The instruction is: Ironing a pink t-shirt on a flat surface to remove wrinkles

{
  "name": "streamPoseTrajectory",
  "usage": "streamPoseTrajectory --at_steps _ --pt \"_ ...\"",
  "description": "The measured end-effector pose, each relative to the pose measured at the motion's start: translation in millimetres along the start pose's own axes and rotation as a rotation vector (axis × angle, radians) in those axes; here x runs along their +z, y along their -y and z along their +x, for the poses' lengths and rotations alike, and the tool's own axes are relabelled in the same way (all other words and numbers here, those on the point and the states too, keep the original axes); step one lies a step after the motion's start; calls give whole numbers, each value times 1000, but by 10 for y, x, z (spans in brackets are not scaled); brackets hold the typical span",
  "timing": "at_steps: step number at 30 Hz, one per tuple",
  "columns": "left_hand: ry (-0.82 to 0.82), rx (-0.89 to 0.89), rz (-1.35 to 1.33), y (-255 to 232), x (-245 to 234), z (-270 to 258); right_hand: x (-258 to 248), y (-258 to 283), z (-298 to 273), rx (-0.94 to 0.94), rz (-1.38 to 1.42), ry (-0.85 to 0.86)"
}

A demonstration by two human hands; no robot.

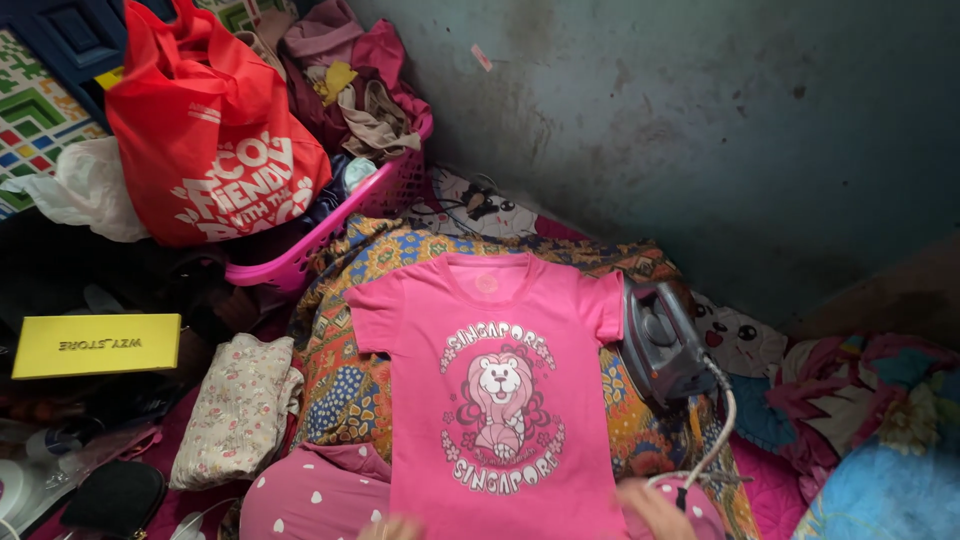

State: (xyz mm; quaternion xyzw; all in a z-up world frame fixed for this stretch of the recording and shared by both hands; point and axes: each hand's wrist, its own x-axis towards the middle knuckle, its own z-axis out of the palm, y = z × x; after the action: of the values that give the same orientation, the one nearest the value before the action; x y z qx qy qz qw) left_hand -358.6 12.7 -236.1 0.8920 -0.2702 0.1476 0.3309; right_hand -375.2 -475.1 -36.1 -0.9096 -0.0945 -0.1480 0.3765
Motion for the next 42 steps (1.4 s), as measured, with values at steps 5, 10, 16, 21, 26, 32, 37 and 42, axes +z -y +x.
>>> streamPoseTrajectory --at_steps 5,10,16,21,26,32,37,42 --pt "-107 -128 -259 -1876 -1550 2823 359 1749 1765 66 198 -89" --pt "-31 -226 94 -1473 -902 3660 1204 1067 2536 -81 -83 9" --pt "151 -336 412 -1008 -1063 3904 1013 528 2802 29 -544 217" --pt "145 -439 517 -494 -1115 3962 974 346 2832 58 -557 215" --pt "48 -636 646 -73 -1131 3984 934 532 2882 293 -724 149" --pt "201 -204 673 -426 -897 4125 1213 501 3073 -32 -516 161" --pt "397 -129 459 -504 -1074 4286 1035 556 3304 38 -540 382" --pt "343 -320 490 -12 -1195 4266 901 254 3398 227 -652 357"
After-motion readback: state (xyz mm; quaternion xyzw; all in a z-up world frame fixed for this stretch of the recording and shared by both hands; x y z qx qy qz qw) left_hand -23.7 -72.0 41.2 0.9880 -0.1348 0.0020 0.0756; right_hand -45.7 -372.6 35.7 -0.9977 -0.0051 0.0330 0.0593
